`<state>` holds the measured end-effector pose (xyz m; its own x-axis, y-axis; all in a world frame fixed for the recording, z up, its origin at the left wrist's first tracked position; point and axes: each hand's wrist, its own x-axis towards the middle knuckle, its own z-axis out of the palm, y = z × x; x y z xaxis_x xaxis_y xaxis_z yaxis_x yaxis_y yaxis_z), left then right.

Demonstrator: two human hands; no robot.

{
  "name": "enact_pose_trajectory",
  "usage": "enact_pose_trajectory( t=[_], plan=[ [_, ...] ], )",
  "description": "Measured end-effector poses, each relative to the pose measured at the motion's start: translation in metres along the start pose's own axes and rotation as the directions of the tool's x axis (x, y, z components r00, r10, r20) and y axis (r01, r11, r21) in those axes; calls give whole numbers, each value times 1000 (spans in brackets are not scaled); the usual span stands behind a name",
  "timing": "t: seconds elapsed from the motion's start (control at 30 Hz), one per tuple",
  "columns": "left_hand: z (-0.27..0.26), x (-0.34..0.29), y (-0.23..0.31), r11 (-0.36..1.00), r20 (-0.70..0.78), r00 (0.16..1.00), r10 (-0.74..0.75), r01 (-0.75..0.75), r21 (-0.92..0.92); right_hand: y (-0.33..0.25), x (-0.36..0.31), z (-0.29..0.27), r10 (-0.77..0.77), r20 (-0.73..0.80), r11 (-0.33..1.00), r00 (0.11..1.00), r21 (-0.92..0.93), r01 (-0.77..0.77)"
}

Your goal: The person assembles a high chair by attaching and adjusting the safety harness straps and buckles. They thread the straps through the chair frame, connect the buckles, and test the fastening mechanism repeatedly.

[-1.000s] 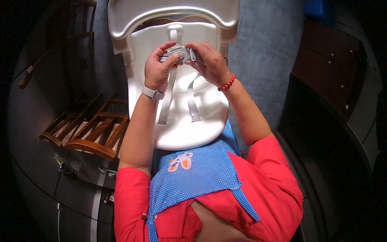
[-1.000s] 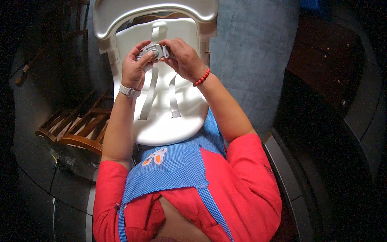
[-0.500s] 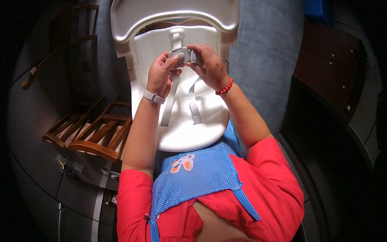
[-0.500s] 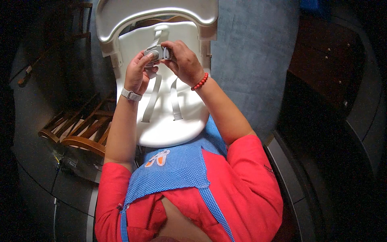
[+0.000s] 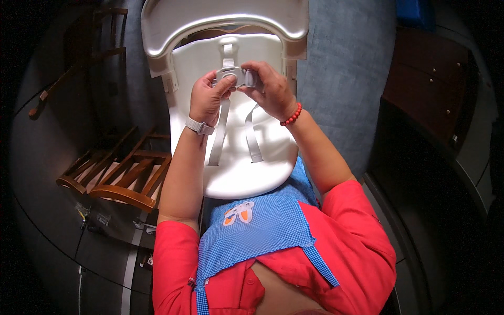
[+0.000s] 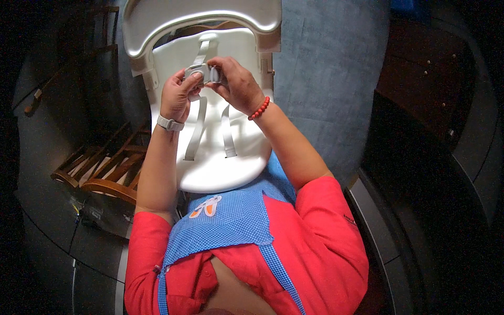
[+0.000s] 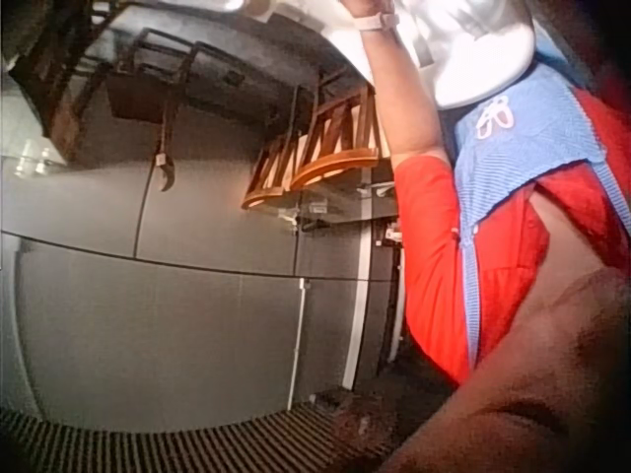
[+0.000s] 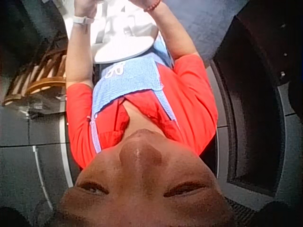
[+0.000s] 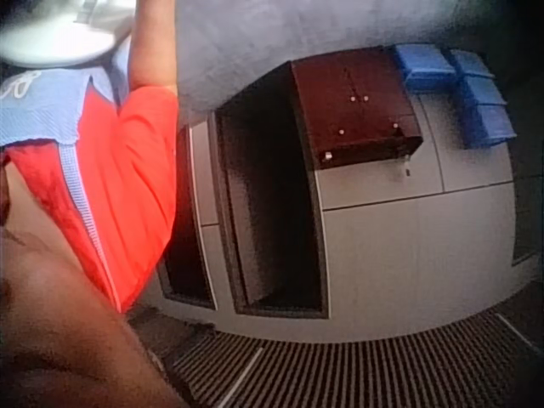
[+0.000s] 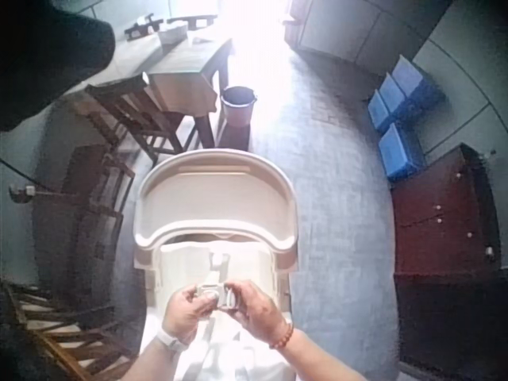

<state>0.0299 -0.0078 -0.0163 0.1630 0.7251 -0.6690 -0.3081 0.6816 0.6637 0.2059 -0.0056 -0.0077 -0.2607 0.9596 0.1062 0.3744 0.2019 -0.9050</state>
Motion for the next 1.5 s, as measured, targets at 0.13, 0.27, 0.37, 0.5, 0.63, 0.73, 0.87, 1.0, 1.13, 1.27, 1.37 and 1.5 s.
enact_pose_trajectory(
  t=[0.13, 0.27, 0.37, 0.5, 0.63, 0.73, 0.87, 1.0, 1.13, 1.27, 1.37, 1.5],
  plan=[
    [3, -2, 4, 1000, -23, 1000, 14, -14, 11, 3, 1, -1, 5, 54, 1000, 999, -1, -4],
    [-9, 0, 3, 999, -37, 999, 20, -22, -33, 10, -1, -5, 59, 50, 997, 997, 53, -62],
    [-16, 3, 6, 996, 4, 999, 33, -32, -88, 8, -2, -13, 117, 70, 988, 991, 92, -123],
    [-12, -2, 12, 986, 73, 993, -90, 99, -135, 7, -3, -17, 137, 67, 972, 988, 183, -147],
    [-12, -3, 19, 982, 64, 995, -77, 86, -169, 12, -5, -26, 183, 77, 931, 980, 308, -198],
    [-15, -2, 28, 986, 48, 998, -31, 39, -162, 15, -1, -38, 143, -16, 902, 990, 413, -124],
    [-20, 7, 38, 993, 24, 999, 23, -20, -120, 41, 12, -65, 179, -138, 915, 974, 387, -113],
    [-15, 22, 68, 997, -10, 997, 78, -78, -2, 66, 38, -101, 237, -346, 951, 908, 275, -144],
    [-19, 44, 82, 997, 17, 997, 73, -73, -22, 69, 63, -121, 450, -446, 842, 774, 501, -201],
    [-12, 60, 93, 999, 28, 998, 50, -50, -6, 79, 72, -122, 550, -371, 753, 748, 608, -252],
    [-16, 75, 100, 997, 19, 998, 56, -55, -47, 70, 77, -111, 470, -301, 726, 830, 666, -170],
    [-13, 91, 109, 997, 18, 997, 74, -74, -13, 68, 86, -99, 482, -231, 679, 845, 708, -194]
  ],
)
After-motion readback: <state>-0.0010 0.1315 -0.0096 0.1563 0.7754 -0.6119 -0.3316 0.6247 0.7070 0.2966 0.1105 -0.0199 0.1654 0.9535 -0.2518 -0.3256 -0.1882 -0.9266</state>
